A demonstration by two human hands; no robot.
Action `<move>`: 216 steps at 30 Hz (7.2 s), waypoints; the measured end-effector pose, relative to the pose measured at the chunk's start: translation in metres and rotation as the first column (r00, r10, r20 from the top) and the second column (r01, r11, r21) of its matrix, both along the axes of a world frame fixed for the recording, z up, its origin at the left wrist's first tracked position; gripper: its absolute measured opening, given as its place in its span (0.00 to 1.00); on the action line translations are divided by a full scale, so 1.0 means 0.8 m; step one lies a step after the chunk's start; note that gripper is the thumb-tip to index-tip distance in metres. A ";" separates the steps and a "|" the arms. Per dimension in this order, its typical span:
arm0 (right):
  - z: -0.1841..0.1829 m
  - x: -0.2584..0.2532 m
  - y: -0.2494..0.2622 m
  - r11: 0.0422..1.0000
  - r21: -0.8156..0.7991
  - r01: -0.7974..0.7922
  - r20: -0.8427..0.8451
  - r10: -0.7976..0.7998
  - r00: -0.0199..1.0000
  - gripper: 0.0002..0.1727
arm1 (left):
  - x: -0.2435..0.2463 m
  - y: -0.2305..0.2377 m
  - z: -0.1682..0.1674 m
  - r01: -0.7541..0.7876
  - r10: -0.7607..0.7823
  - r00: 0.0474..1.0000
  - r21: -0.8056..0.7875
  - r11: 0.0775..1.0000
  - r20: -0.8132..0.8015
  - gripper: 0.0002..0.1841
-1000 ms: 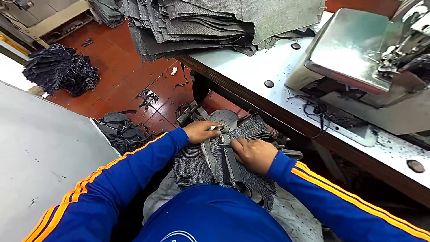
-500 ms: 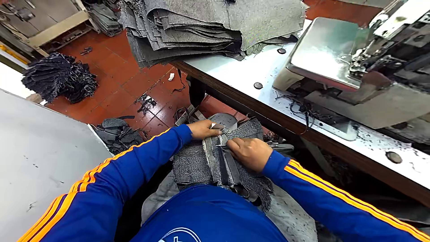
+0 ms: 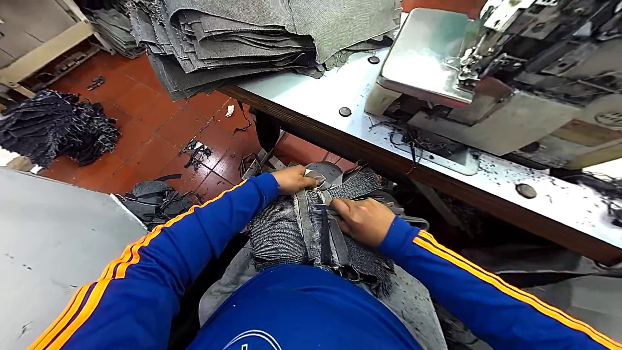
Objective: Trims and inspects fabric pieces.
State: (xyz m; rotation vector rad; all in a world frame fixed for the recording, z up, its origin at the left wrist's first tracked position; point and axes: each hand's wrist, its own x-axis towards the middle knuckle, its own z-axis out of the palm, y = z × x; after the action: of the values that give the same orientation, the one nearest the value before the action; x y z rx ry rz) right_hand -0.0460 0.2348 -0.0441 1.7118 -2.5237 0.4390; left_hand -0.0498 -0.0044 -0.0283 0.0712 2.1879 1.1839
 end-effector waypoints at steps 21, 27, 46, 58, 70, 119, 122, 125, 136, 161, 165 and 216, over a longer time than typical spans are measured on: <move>-0.015 0.012 0.017 0.997 -0.075 -0.004 -0.059 0.000 0.998 0.13 | -0.019 0.040 -0.004 0.048 -0.048 0.999 -0.129 0.990 0.007 0.19; -0.015 0.001 0.003 0.977 -0.172 -0.126 -0.160 0.098 0.982 0.11 | -0.019 0.051 -0.005 0.089 -0.087 0.996 -0.189 0.978 0.016 0.19; 0.035 0.054 0.118 0.876 -0.284 0.390 0.258 -0.322 0.911 0.28 | -0.004 0.034 -0.005 -0.071 0.040 0.980 -0.155 0.985 -0.195 0.18; 0.007 0.002 0.074 0.949 -0.067 0.308 0.430 -0.251 0.867 0.14 | 0.119 0.103 0.033 -0.218 -0.041 0.879 -0.478 0.851 -0.474 0.20; 0.024 0.007 0.032 0.978 0.055 0.199 0.335 -0.206 0.919 0.11 | 0.120 0.090 0.030 -0.353 0.272 0.888 -0.172 0.919 -0.370 0.09; 0.017 -0.063 -0.011 0.920 0.148 0.362 0.607 -0.374 0.702 0.11 | 0.072 0.024 0.034 -0.119 -0.080 0.734 -0.244 0.963 -0.674 0.31; 0.024 -0.094 -0.021 0.925 0.231 0.301 0.728 -0.369 0.577 0.11 | 0.006 0.011 0.017 0.056 -0.169 0.931 -0.333 0.941 -0.323 0.53; 0.020 -0.102 -0.032 0.902 0.269 0.339 0.704 -0.424 0.570 0.10 | -0.009 0.020 0.014 0.252 -0.267 0.964 -0.366 0.896 0.010 0.45; 0.021 -0.091 -0.032 0.793 0.452 0.408 0.510 -0.605 0.611 0.21 | 0.059 0.048 0.036 0.058 -0.198 0.952 -0.499 0.865 -0.233 0.37; -0.012 0.164 0.093 0.880 0.018 0.474 0.716 -0.342 0.608 0.09 | 0.051 0.021 -0.008 0.156 -0.176 0.984 -0.419 0.894 -0.010 0.63; 0.011 0.142 0.055 0.839 0.348 0.419 0.786 -0.505 0.357 0.19 | 0.056 0.050 0.003 0.136 -0.219 0.971 -0.541 0.830 -0.091 0.66; -0.038 0.145 0.154 0.645 -0.256 0.720 0.790 -0.290 0.541 0.07 | 0.051 -0.039 0.017 -0.121 0.128 0.992 0.356 0.926 0.004 0.56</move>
State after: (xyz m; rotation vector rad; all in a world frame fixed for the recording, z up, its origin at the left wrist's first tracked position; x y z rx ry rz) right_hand 0.0701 0.3579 -0.0744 0.4910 -2.6936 1.8195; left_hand -0.0093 -0.0357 -0.0144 0.0972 1.9929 1.6494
